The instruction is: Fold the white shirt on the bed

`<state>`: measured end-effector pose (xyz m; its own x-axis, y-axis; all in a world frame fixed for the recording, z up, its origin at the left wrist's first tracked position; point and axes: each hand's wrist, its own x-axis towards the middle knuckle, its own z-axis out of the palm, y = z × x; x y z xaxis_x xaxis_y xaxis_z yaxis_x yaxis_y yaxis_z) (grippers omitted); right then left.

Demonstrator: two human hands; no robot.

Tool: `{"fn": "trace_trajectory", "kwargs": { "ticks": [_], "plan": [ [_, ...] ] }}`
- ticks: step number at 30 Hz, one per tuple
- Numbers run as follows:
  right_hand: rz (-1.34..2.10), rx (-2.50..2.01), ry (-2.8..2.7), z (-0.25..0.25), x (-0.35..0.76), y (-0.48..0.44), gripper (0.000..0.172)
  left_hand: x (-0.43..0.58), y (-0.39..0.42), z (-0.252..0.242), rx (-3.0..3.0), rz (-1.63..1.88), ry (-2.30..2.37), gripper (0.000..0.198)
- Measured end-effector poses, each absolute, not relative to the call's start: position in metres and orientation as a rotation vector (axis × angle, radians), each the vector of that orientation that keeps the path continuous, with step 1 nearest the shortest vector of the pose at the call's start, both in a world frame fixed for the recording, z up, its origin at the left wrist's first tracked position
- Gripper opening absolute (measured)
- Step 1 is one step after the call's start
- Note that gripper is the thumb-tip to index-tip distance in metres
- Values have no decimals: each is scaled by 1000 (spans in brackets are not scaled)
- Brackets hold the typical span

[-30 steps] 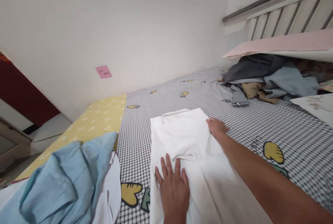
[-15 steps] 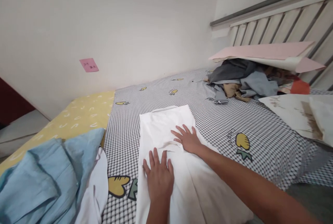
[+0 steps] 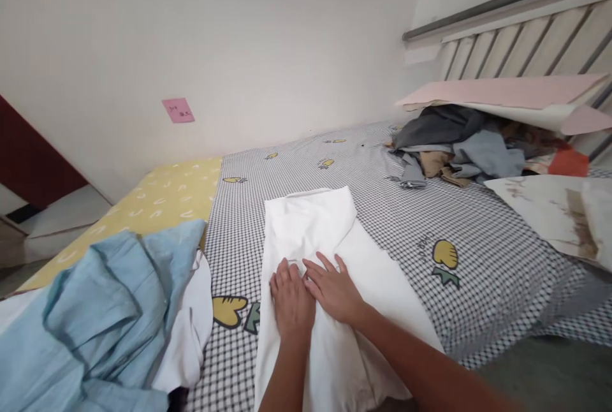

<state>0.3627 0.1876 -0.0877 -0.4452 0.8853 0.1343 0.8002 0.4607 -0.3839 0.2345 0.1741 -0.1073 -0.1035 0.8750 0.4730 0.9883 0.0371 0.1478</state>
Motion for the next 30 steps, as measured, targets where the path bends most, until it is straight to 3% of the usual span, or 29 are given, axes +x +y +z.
{"fn": "trace_trajectory", "kwargs": {
  "ticks": [5, 9, 13, 16, 19, 25, 30],
  "plan": [
    [358, -1446, -2367, -87, 364, 195, 54, 236, 173, -98, -1966, -796, -2155, 37],
    [362, -1484, -2355, -89, 362, 195, 60, 217, 165, -89, -1869, -1027, -2172, 48],
    [377, -1496, -2380, -87, 362, 193, 56, 184, 159, -77, -2230, -549, -1998, 62],
    [405, -1497, -2393, -86, 362, 193, 54, 172, 165, -69, -2426, -156, -2186, 64],
    [482, -1520, -2366, -86, 359, 196, 54, 174, 175, -59, -2463, -27, -2378, 60],
    [817, -1525, -2173, -63, 358, 209, 54, 155, 149, -47, -2290, -263, -2374, 64],
    [716, -1154, -1593, -61, 425, 173, 57, 79, 80, -65, -2125, -573, -1901, 57]
  ]
}}
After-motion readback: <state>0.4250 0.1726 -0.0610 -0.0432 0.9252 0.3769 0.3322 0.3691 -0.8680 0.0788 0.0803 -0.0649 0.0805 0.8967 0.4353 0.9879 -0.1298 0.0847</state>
